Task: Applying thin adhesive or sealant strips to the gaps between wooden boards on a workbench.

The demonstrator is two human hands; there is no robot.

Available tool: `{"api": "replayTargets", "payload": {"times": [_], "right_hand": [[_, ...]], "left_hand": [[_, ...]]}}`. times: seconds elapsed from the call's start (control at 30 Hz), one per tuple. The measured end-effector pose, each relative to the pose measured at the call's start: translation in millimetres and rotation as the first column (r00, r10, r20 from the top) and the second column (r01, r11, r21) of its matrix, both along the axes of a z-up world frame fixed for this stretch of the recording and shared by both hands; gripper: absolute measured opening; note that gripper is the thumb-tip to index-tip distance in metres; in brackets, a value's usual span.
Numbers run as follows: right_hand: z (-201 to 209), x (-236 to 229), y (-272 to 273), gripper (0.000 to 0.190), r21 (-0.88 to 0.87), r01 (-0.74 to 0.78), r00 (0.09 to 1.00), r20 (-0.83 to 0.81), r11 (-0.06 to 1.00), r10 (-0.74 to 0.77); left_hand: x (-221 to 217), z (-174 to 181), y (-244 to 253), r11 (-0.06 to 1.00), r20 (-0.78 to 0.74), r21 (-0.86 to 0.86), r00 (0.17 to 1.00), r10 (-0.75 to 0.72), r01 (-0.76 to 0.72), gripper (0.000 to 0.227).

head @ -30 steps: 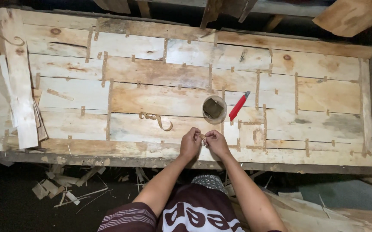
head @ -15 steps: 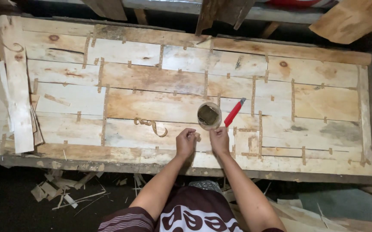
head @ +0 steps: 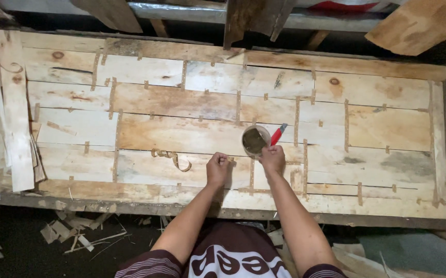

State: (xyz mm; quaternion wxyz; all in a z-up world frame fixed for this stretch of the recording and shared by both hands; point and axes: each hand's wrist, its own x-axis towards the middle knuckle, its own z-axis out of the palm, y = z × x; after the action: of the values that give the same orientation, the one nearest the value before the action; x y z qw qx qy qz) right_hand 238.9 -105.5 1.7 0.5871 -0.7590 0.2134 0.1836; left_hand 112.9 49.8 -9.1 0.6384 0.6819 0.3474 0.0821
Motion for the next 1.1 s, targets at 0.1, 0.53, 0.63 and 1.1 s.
{"api": "replayTargets", "payload": {"times": [0.1, 0.53, 0.63, 1.1], "right_hand": [[5, 9, -14, 0.019, -0.094, 0.058, 0.998, 0.017, 0.994, -0.056], [-13, -14, 9, 0.028, -0.016, -0.389, 0.921, 0.003, 0.921, 0.389], [-15, -11, 4, 0.028, -0.147, -0.350, 0.886, 0.268, 0.925, 0.378], [17, 13, -15, 0.038, -0.611, -0.179, 0.834, 0.321, 0.771, 0.448]], "left_hand": [[4, -18, -5, 1.000, 0.011, 0.003, 1.000, 0.025, -0.025, 0.008], [31, 24, 0, 0.996, 0.096, 0.009, 0.991, 0.092, -0.093, 0.019], [38, 24, 5, 0.992, 0.043, 0.076, 0.994, 0.100, -0.103, 0.018], [31, 5, 17, 0.985, 0.135, -0.026, 0.975, 0.174, -0.172, 0.016]]}}
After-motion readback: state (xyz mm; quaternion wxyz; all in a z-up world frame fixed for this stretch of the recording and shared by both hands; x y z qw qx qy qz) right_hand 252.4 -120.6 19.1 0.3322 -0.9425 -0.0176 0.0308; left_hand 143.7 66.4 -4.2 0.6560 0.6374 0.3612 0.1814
